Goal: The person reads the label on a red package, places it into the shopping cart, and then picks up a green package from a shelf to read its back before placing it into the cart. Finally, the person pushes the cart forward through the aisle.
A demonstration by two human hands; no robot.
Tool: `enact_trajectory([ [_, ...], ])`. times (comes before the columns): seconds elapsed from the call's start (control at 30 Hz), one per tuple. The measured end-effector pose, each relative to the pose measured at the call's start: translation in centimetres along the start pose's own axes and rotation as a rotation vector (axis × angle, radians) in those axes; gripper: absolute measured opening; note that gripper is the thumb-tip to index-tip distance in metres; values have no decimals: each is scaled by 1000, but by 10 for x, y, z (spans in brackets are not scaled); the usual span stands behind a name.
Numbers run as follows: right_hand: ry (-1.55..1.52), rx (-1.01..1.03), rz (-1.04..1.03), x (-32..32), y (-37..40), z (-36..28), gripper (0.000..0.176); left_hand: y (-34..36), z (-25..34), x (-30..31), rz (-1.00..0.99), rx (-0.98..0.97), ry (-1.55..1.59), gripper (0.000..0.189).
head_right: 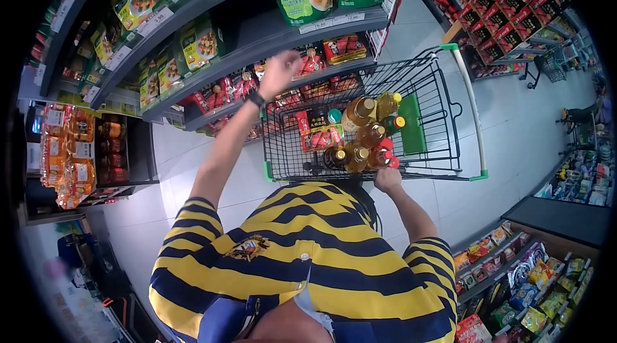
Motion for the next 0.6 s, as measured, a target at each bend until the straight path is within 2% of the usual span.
enact_trajectory([
  [0.03, -8, 10, 11, 2, -1, 0, 27, -28, -1, 8, 151, -65, 13, 27],
  [0.1, -28, 6, 40, -6, -2, 3, 28, -73, -7, 18, 316, -119, -112, 42],
  [0.17, -51, -1, 67, -7, -4, 7, 29, -105, -13, 22, 387, -94, -243, 56],
  [0.23, -77, 21, 34, 2, -1, 2, 28, -130, -31, 19, 422, -47, -222, 64],
  [0.3, -84, 46, -35, -8, -3, 4, 28, -141, -26, 18, 420, 65, -169, 63],
  [0.37, -88, 71, -99, -2, -10, 5, 30, -146, -22, 13, 411, 89, -133, 58],
  [0.43, -120, 326, -284, 25, -20, -14, 37, -152, -29, 5, 318, 160, -57, 51],
  [0.47, -88, 354, -273, 28, -45, -21, 38, -152, -24, 6, 320, 158, -77, 48],
  [0.5, -477, 292, -136, 137, -76, -49, 33, -154, -33, 0, 350, 182, -10, 47],
  [0.53, -498, 298, 33, 162, -104, -55, 27, -154, -31, -1, 325, 215, 9, 44],
  [0.57, -663, 454, 373, 204, -126, -63, 28, -154, -30, -2, 300, 249, 28, 42],
  [0.6, -696, 398, 372, 237, -152, -68, 27, -157, -33, -4, 300, 244, 24, 42],
])
Point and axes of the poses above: each hand's wrist, its own y-axis away from the middle knuckle, its own x-axis out of the back of the hand, z = x × y, the point moved 6 cm from there along -y, towards the middle knuckle, and after that the axes turned 13 degrees about z, right-handed, at the moved point
